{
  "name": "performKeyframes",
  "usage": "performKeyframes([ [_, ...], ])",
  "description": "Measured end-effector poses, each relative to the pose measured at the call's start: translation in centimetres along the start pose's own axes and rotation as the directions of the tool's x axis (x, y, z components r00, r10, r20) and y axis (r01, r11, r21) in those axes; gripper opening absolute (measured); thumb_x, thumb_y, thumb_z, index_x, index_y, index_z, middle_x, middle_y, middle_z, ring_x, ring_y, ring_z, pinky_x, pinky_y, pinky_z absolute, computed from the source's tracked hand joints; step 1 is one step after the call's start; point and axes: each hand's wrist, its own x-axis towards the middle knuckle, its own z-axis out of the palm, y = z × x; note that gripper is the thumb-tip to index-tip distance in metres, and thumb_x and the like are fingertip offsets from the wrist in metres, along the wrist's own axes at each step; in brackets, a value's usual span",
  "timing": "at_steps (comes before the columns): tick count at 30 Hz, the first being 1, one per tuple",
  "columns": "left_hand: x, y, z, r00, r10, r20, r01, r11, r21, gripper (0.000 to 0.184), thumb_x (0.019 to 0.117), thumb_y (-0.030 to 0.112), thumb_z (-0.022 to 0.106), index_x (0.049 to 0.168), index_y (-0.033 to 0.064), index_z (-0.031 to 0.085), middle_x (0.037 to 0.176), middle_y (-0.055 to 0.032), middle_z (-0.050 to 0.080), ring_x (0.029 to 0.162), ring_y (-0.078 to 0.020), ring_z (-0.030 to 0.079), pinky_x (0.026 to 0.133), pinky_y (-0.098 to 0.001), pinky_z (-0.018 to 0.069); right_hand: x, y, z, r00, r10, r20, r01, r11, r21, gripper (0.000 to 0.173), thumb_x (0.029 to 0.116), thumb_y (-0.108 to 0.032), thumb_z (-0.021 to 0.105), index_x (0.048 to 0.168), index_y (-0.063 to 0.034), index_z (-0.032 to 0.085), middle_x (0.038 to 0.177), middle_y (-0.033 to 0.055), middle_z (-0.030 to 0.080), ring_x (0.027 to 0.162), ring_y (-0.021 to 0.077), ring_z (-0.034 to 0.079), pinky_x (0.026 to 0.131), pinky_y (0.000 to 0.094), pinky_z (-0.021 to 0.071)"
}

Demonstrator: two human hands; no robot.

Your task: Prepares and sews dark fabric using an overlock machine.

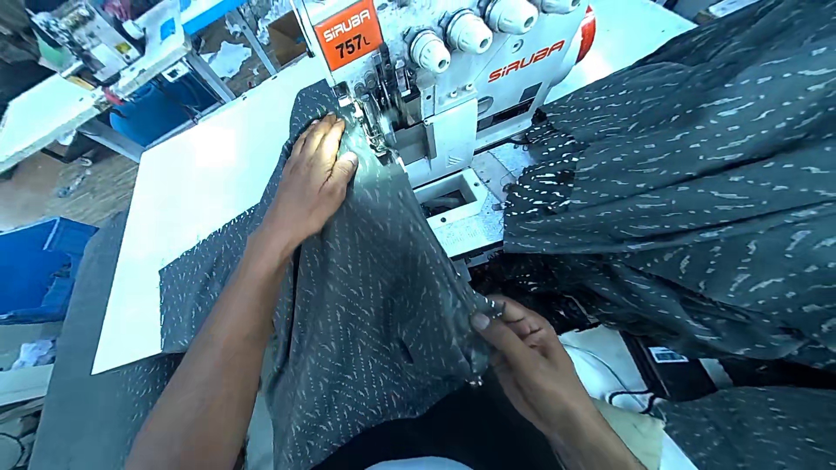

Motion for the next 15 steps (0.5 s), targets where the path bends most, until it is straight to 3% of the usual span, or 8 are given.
performKeyframes([
  [2,1.7,-1.2,-0.1,1.0,0.008,0.023,-0.008,1.0,-0.029,0.063,0.1069,0.041,0.032,0.157,0.004,0.04,0.166,-0.0151,0.032,0.157,-0.0296,0.022,0.128,-0.0489,0.0154,1.0,-0.3,0.7,1.0,-0.006,0.001,0.006,1.0,-0.008,0.015,0.0966,-0.022,0.068,0.101,-0.0102,0.074,0.083,0.0075,0.07,0.068,0.0096,0.065,0.06,0.0244,0.056],
  [4,2.6,-2.1,0.1,0.999,0.017,-0.044,-0.021,0.996,-0.088,0.057,0.1069,0.036,0.035,0.153,0.0045,0.046,0.163,-0.0146,0.038,0.156,-0.0272,0.025,0.128,-0.0458,0.0174,1.8,-0.3,1.1,1.0,-0.007,0.017,0.008,0.999,-0.034,0.015,0.0976,-0.023,0.066,0.102,-0.0101,0.073,0.081,0.008,0.068,0.066,0.0105,0.063,0.059,0.0247,0.0542],
  [6,1.3,-1.8,0.2,0.967,0.012,-0.253,-0.038,0.994,-0.1,0.046,0.1063,0.026,0.042,0.145,0.0058,0.055,0.154,-0.0136,0.049,0.148,-0.0235,0.041,0.123,-0.0422,0.0331,2.0,-0.4,1.3,1.0,-0.011,0.028,0.012,0.999,-0.04,0.016,0.0982,-0.024,0.066,0.103,-0.0098,0.072,0.082,0.0086,0.068,0.066,0.0113,0.063,0.06,0.0255,0.0547],
  [8,-2.1,-0.3,-0.1,0.896,0.041,-0.441,-0.076,0.995,-0.063,0.04,0.105,0.018,0.05,0.14,0.0008,0.058,0.143,-0.0192,0.056,0.128,-0.0257,0.058,0.105,-0.0408,0.0513,2.0,-0.6,1.4,0.999,-0.021,0.031,0.022,0.999,-0.028,0.016,0.0994,-0.022,0.064,0.105,-0.0101,0.072,0.083,0.0077,0.068,0.067,0.0104,0.064,0.06,0.0251,0.0555],
  [9,-4.4,0.6,0.0,0.883,0.009,-0.469,-0.059,0.994,-0.093,0.039,0.105,0.019,0.053,0.14,0.0009,0.057,0.137,-0.0188,0.058,0.113,-0.0218,0.063,0.092,-0.0363,0.0558,1.9,-0.6,1.4,0.999,-0.031,0.026,0.032,0.999,-0.026,0.015,0.0999,-0.02,0.063,0.106,-0.0099,0.072,0.083,0.0067,0.068,0.067,0.0096,0.063,0.059,0.0244,0.0547],
  [12,-11.3,2.0,0.6,0.934,-0.22,-0.282,0.173,0.968,-0.183,0.058,0.0993,0.038,0.063,0.147,0.0089,0.048,0.139,-0.0113,0.058,0.081,-0.0117,0.064,0.065,-0.0298,0.055,1.7,-0.9,1.3,0.998,-0.052,0.021,0.053,0.997,-0.061,0.015,0.1022,-0.015,0.059,0.109,-0.0072,0.07,0.082,0.0054,0.067,0.065,0.0086,0.06,0.058,0.0235,0.0528],
  [14,-14.2,1.8,0.9,0.931,-0.351,-0.097,0.341,0.934,-0.107,0.074,0.092,0.052,0.067,0.15,0.0118,0.046,0.137,-0.0116,0.058,0.072,-0.0167,0.061,0.061,-0.039,0.052,2.1,-1.2,1.2,0.997,-0.071,0.021,0.072,0.994,-0.076,0.014,0.1016,-0.011,0.057,0.106,-0.0047,0.069,0.081,0.0056,0.067,0.065,0.0086,0.061,0.058,0.0241,0.053],
  [15,-15.1,1.3,1.3,0.921,-0.386,-0.05,0.383,0.922,-0.058,0.073,0.0904,0.053,0.069,0.146,0.0106,0.05,0.129,-0.0128,0.062,0.067,-0.0186,0.059,0.059,-0.0429,0.0505,2.2,-1.2,1.2,0.997,-0.074,0.021,0.075,0.994,-0.078,0.013,0.1016,-0.01,0.057,0.106,-0.0041,0.068,0.081,0.0058,0.067,0.066,0.0087,0.061,0.059,0.0241,0.053],
])
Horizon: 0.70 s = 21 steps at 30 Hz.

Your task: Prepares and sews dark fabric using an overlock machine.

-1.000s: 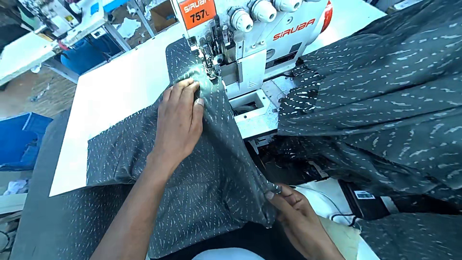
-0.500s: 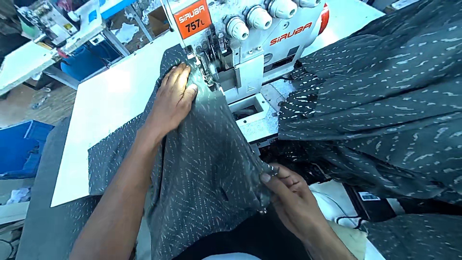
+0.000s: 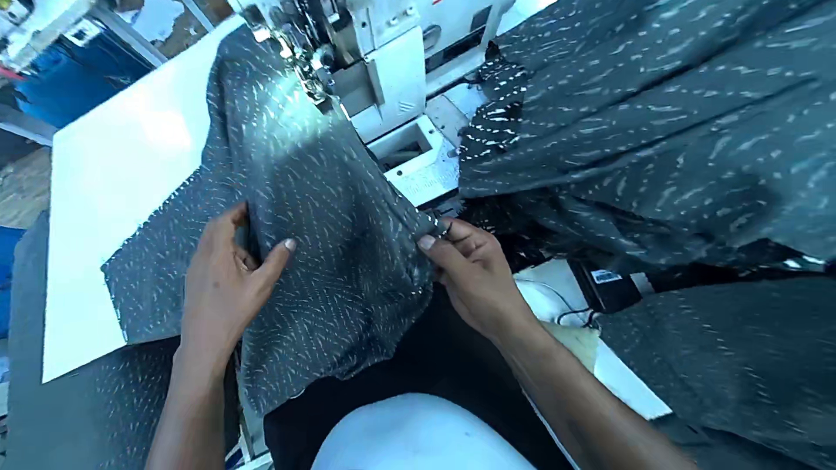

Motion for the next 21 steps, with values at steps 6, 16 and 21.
performKeyframes([
  [6,-0.4,-2.0,1.0,0.994,-0.082,-0.079,0.076,0.994,-0.081,0.022,0.0965,0.035,0.069,0.094,0.0136,0.072,0.065,-0.0005,0.062,0.048,-0.0106,0.051,0.046,-0.0354,0.0445,0.6,0.6,0.4,0.998,-0.01,-0.056,0.011,1.0,0.01,0.012,0.1009,-0.008,0.058,0.105,-0.002,0.068,0.083,0.0074,0.068,0.067,0.0103,0.063,0.061,0.0259,0.0555],
  [16,-0.2,-1.6,0.8,0.98,-0.184,-0.072,0.137,0.897,-0.419,0.008,0.0966,0.015,0.072,0.095,0.0077,0.069,0.076,-0.003,0.071,0.053,-0.0124,0.067,0.047,-0.0286,0.0596,0.5,0.4,-0.1,1.0,-0.011,0.017,0.01,0.996,0.085,0.02,0.1058,-0.012,0.051,0.107,-0.0023,0.069,0.087,0.0063,0.068,0.073,0.009,0.065,0.065,0.0248,0.0572],
  [21,-0.3,-1.6,0.8,0.98,-0.186,-0.07,0.137,0.888,-0.438,0.008,0.0973,0.014,0.071,0.096,0.0062,0.07,0.078,-0.0042,0.072,0.059,-0.0142,0.071,0.054,-0.0313,0.0633,0.2,0.3,0.0,0.999,-0.007,0.036,0.003,0.993,0.119,0.024,0.1075,-0.016,0.047,0.101,-0.0064,0.068,0.083,0.0038,0.067,0.068,0.0078,0.065,0.063,0.0242,0.0576],
])
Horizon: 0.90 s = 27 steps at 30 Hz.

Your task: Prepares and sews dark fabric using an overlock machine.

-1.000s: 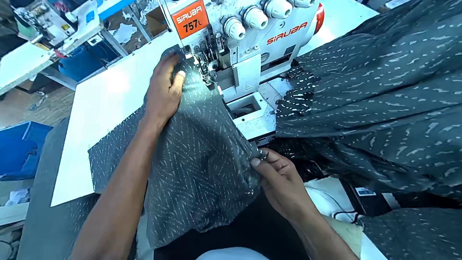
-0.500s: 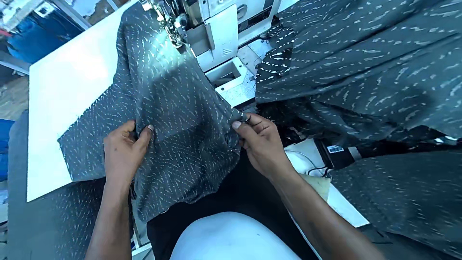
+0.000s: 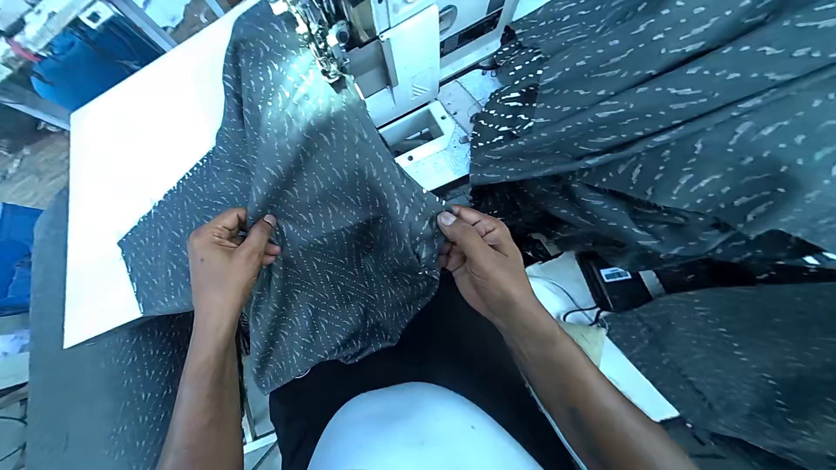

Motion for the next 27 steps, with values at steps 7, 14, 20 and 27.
performKeyframes([
  [7,0.5,0.8,-0.5,0.999,-0.025,-0.036,0.025,1.0,-0.012,0.009,0.0977,0.015,0.071,0.096,0.0068,0.073,0.079,-0.0056,0.075,0.063,-0.0183,0.074,0.059,-0.0353,0.0657,-0.1,0.3,0.2,0.998,0.041,-0.037,-0.04,0.999,0.03,0.023,0.1064,-0.03,0.053,0.109,-0.014,0.07,0.087,0.0046,0.069,0.071,0.008,0.067,0.065,0.0249,0.0589],
  [14,1.0,0.9,-0.8,0.999,0.005,-0.045,-0.006,1.0,-0.019,0.007,0.0967,0.013,0.071,0.094,0.0067,0.073,0.079,-0.0055,0.075,0.065,-0.0172,0.074,0.061,-0.034,0.066,-0.4,0.9,0.5,0.997,0.05,-0.055,-0.048,0.998,0.042,0.024,0.1054,-0.032,0.055,0.104,-0.0121,0.069,0.084,0.006,0.067,0.069,0.0083,0.066,0.062,0.024,0.0572],
  [20,2.3,1.8,-1.6,0.997,0.034,-0.067,-0.034,0.999,-0.003,0.007,0.0957,0.013,0.073,0.093,0.0064,0.073,0.08,-0.0054,0.075,0.067,-0.0165,0.075,0.063,-0.0343,0.0662,-0.1,0.8,1.3,0.998,0.037,-0.059,-0.035,0.999,0.033,0.025,0.1062,-0.03,0.053,0.105,-0.0111,0.068,0.085,0.0072,0.068,0.07,0.0103,0.067,0.063,0.0261,0.0586],
  [27,10.2,4.5,-4.1,0.984,0.165,-0.07,-0.153,0.976,0.155,0.02,0.0958,0.026,0.071,0.099,0.0069,0.073,0.087,-0.0045,0.075,0.073,-0.0154,0.076,0.072,-0.0392,0.0668,3.8,-0.2,5.0,0.999,-0.031,-0.036,0.03,0.998,-0.051,0.028,0.1107,-0.026,0.041,0.108,-0.0095,0.064,0.084,0.0058,0.066,0.066,0.0112,0.065,0.061,0.0281,0.0584],
])
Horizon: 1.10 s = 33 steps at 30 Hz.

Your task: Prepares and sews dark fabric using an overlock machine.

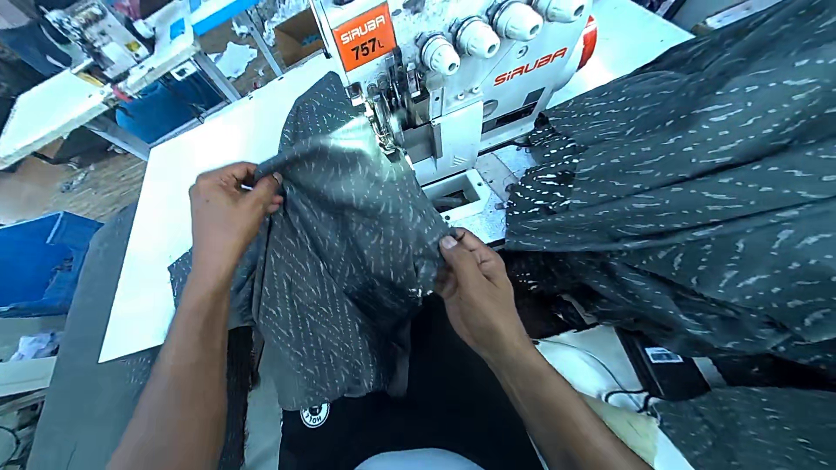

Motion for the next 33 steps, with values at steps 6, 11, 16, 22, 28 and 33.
performKeyframes([
  [6,7.8,2.0,-0.7,0.991,0.135,0.012,-0.136,0.982,0.131,0.027,0.0949,0.031,0.069,0.1,0.0049,0.073,0.09,-0.0083,0.074,0.076,-0.0169,0.075,0.076,-0.0433,0.0655,4.0,0.2,3.3,0.997,-0.054,-0.053,0.058,0.995,0.079,0.025,0.1111,-0.021,0.04,0.108,-0.005,0.06,0.085,0.0087,0.067,0.067,0.014,0.068,0.062,0.031,0.0602],
  [11,13.0,5.2,-0.3,0.95,0.309,-0.04,-0.279,0.902,0.329,0.027,0.0934,0.027,0.065,0.108,0.0058,0.073,0.1,-0.013,0.073,0.088,-0.0225,0.072,0.085,-0.0478,0.058,5.9,-0.3,5.6,0.993,-0.068,-0.096,0.077,0.993,0.086,0.026,0.1114,-0.019,0.04,0.109,-0.0021,0.059,0.093,0.0132,0.07,0.072,0.022,0.072,0.065,0.0408,0.065],
  [16,2.3,7.5,4.1,0.892,0.444,-0.082,-0.439,0.895,0.074,0.042,0.0994,0.016,0.056,0.139,-0.0005,0.055,0.135,-0.0178,0.058,0.118,-0.0229,0.062,0.096,-0.0386,0.0563,5.9,-0.1,5.9,0.991,-0.071,-0.113,0.075,0.997,0.033,0.025,0.1107,-0.021,0.044,0.102,-0.0034,0.059,0.081,0.0093,0.067,0.066,0.0182,0.07,0.063,0.0369,0.0641],
  [22,-2.8,5.4,9.4,0.825,0.565,0.002,-0.562,0.822,-0.092,0.018,0.0939,0.02,0.065,0.103,0.0145,0.079,0.11,-0.0017,0.07,0.109,-0.0153,0.061,0.093,-0.0339,0.0494,6.4,-0.5,5.3,0.992,-0.098,-0.079,0.1,0.995,0.019,0.028,0.1105,-0.018,0.044,0.094,-0.0011,0.058,0.08,0.0113,0.067,0.065,0.0181,0.07,0.059,0.0348,0.0623],
  [28,-1.9,4.6,8.8,0.807,0.589,0.054,-0.579,0.805,-0.132,0.02,0.0958,0.019,0.064,0.107,0.0142,0.08,0.114,-0.0015,0.07,0.113,-0.0156,0.059,0.097,-0.0349,0.0476,6.3,-1.0,5.9,0.991,-0.056,-0.118,0.061,0.997,0.039,0.029,0.1111,-0.02,0.044,0.096,0.0001,0.059,0.083,0.0147,0.072,0.067,0.0215,0.073,0.059,0.0366,0.0639],
  [33,-0.1,3.7,8.9,0.764,0.645,0.031,-0.633,0.757,-0.162,0.02,0.0971,0.016,0.063,0.106,0.0112,0.08,0.116,-0.0021,0.073,0.118,-0.0164,0.061,0.103,-0.0365,0.0481,8.0,-1.3,6.8,0.963,-0.047,-0.264,0.034,0.998,-0.05,0.038,0.1065,-0.023,0.056,0.075,-0.0023,0.06,0.06,0.0073,0.064,0.051,0.0173,0.067,0.051,0.0339,0.0615],
])
